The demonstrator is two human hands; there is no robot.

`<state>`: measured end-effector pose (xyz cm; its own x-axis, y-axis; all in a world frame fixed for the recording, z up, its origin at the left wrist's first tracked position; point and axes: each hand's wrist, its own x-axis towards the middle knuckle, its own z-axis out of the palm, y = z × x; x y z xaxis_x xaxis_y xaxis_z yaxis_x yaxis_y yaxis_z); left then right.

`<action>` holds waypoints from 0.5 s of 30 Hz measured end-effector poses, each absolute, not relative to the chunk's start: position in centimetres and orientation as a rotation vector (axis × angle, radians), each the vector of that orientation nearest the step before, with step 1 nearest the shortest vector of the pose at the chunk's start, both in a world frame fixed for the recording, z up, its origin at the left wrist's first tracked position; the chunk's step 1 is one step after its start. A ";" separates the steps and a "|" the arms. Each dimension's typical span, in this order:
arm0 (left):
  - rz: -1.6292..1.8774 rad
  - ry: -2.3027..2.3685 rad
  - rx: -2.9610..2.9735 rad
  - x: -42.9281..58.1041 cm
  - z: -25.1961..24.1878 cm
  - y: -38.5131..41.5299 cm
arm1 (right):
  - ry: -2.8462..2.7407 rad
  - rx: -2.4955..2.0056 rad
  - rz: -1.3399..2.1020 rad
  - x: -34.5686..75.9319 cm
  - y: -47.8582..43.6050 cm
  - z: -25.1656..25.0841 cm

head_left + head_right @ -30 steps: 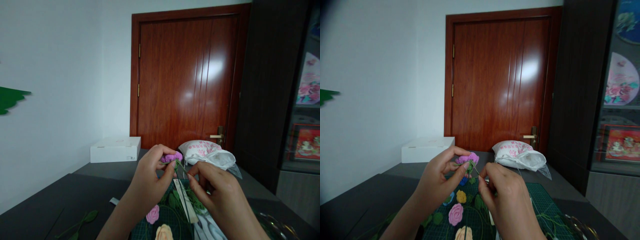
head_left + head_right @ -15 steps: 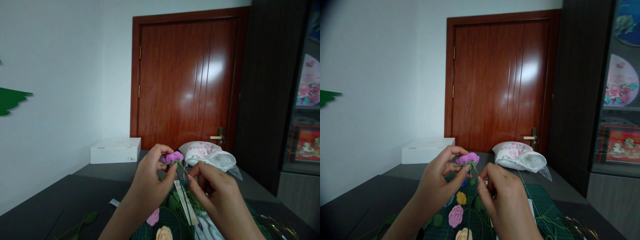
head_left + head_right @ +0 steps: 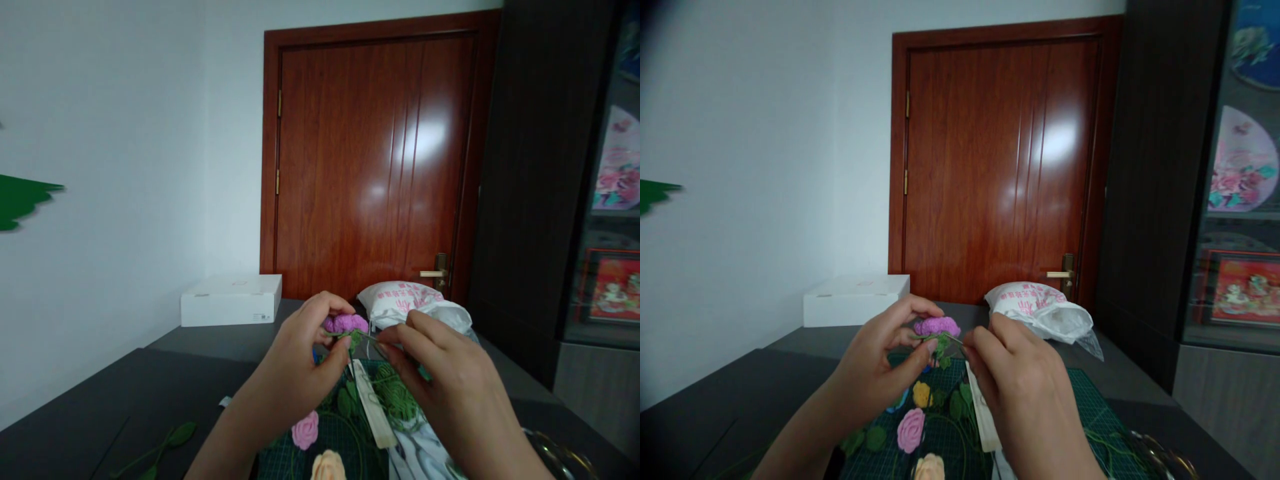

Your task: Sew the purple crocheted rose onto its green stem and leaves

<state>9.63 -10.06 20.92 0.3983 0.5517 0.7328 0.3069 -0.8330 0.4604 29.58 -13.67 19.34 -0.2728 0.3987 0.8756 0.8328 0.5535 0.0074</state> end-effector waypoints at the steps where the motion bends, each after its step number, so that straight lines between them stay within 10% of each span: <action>1: 1.390 0.742 2.399 9.6 20.9 -10.0 | -1.886 -1.002 -0.619 29.8 -13.6 19.4; 15: 1.090 0.661 2.381 9.3 21.2 -10.4 | -1.948 -0.752 -0.511 31.9 -11.4 19.8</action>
